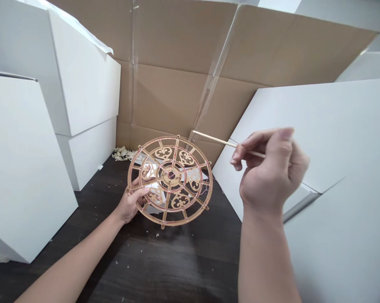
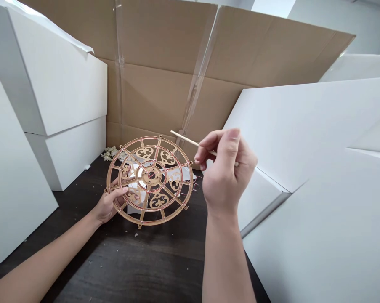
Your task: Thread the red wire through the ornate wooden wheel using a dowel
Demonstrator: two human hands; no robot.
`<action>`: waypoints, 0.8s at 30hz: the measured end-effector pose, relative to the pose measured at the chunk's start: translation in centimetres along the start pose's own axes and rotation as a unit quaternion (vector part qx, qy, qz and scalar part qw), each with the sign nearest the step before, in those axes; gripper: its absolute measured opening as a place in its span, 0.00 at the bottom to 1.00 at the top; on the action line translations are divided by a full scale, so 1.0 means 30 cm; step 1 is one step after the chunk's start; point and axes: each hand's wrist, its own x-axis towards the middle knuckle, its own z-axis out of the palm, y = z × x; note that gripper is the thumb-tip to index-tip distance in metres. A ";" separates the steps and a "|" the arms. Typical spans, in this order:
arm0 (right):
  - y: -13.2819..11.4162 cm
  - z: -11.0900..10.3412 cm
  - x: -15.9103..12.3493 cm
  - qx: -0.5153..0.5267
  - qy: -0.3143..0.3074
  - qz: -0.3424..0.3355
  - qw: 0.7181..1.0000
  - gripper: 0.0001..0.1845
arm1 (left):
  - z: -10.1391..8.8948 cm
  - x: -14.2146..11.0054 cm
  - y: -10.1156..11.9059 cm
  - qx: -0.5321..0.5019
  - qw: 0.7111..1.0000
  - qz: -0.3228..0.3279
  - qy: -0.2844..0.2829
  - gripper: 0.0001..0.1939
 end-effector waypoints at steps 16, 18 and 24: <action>-0.054 -0.015 -0.008 -0.114 -0.017 -0.124 0.985 0.26 | 0.004 0.000 0.002 0.000 1.000 0.002 0.006 0.46; -0.033 -0.030 -0.005 -0.109 -0.095 -0.069 0.987 0.26 | 0.005 0.000 0.002 -0.001 1.000 0.001 0.009 0.46; 0.045 -0.031 -0.007 -0.162 -0.165 -0.034 0.972 0.32 | 0.003 0.002 -0.001 -0.008 1.000 -0.002 0.008 0.46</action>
